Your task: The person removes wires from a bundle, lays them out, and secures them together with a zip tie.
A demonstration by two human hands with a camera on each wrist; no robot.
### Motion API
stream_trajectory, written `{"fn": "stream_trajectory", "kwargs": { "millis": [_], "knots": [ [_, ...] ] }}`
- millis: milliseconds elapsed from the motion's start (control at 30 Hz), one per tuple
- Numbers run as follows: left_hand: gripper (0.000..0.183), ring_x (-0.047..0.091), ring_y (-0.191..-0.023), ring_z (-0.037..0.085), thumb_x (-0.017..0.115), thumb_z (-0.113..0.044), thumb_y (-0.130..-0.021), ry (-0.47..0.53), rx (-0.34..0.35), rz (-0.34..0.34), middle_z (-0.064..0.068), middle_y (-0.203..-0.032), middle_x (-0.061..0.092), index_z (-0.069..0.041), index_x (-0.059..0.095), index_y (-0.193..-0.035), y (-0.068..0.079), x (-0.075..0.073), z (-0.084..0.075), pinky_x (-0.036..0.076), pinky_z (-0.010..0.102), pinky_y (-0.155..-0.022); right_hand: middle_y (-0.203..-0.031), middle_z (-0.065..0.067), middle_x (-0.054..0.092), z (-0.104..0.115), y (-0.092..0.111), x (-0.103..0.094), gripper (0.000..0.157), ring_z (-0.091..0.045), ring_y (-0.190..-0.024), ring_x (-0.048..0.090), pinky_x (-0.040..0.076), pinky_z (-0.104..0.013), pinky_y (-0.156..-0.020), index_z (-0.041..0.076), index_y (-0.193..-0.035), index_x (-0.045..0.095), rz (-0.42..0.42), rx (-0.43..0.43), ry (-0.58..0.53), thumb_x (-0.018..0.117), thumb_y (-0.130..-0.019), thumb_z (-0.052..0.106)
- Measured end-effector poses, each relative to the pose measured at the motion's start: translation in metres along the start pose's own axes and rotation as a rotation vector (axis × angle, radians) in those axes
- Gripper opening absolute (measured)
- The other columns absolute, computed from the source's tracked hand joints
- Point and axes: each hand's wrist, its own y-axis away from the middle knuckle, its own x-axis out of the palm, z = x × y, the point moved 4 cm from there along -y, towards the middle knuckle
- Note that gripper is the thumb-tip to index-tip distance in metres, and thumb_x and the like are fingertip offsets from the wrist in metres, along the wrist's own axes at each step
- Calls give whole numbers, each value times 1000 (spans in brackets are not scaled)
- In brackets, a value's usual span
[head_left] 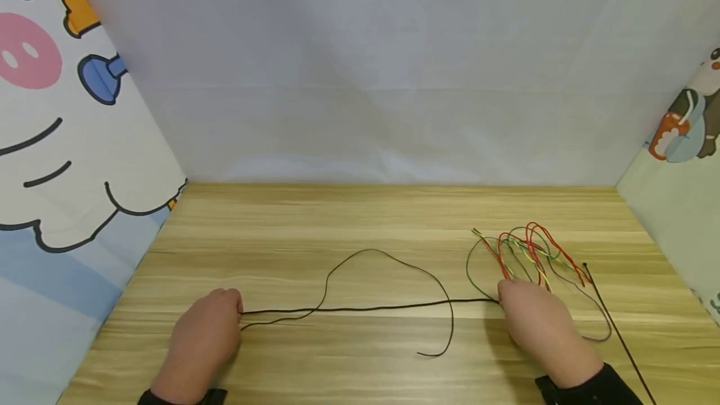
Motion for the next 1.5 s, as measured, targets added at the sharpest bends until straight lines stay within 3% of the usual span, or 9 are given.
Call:
{"fn": "stream_trajectory", "kwargs": {
  "millis": [233,367,567,700,833,967,1100,1333,1500],
  "knots": [
    [10,56,-68,24,65,0,-83,-74,39,4,5,-75,57,-10,63,-79,-1,2,-6,50,44,-59,-76,-6,61,2,0,1,14,-27,-72,59,51,-44,-60,8,-78,62,-29,-50,40,65,-79,-6],
    [4,57,-70,25,67,-9,-85,-72,40,31,5,-77,58,-9,63,-83,0,-1,-10,50,45,-61,-78,-7,62,3,0,1,12,-26,-73,60,52,-44,-60,8,-82,63,-23,-51,38,67,-80,-3],
    [16,60,-72,28,66,-23,-87,-31,15,26,8,-81,61,-7,64,-89,1,-10,-15,50,46,-59,-68,-2,57,4,-3,-6,12,-20,-61,54,46,-37,-51,10,-77,58,-16,-40,10,65,-85,4],
    [21,60,-74,30,65,-26,-88,-11,2,40,9,-85,62,-6,65,-94,0,-12,-16,50,47,-61,-79,-8,62,6,-10,-14,4,-26,-69,59,50,-41,-56,6,-89,62,-41,-53,-1,65,-87,9],
    [23,60,-74,28,64,-28,-89,-2,3,54,8,-84,61,-6,64,-95,1,-10,-16,49,47,-62,-105,-18,65,11,-20,-15,29,-37,-92,60,53,-51,-71,5,-121,59,-54,-71,-3,58,-92,12],
    [21,59,-73,26,65,-28,-88,-9,24,31,6,-82,61,-7,64,-93,1,-9,-18,49,45,-63,-112,-18,62,16,-29,-10,39,-39,-101,56,49,-58,-79,13,-134,53,22,-83,5,48,-96,8],
    [19,60,-75,25,67,-27,-87,-21,78,-9,5,-82,61,-9,64,-91,-3,-12,-29,50,44,-64,-126,-21,56,17,-39,-5,54,-48,-116,46,42,-67,-88,21,-141,47,108,-72,17,49,-91,1],
    [21,61,-77,24,68,-30,-86,-23,117,8,3,-83,62,-11,66,-93,-5,-14,-44,52,44,-64,-143,-25,43,14,-50,1,50,-56,-127,30,33,-70,-96,3,-139,47,74,-72,19,46,-89,-2],
    [22,60,-77,25,68,-30,-86,-43,138,-13,4,-84,61,-10,66,-94,-5,-14,-51,52,44,-65,-125,-25,59,13,-52,-5,36,-47,-114,49,44,-60,-92,-5,-121,60,-68,-86,-31,51,-87,-5]
  ]
}}
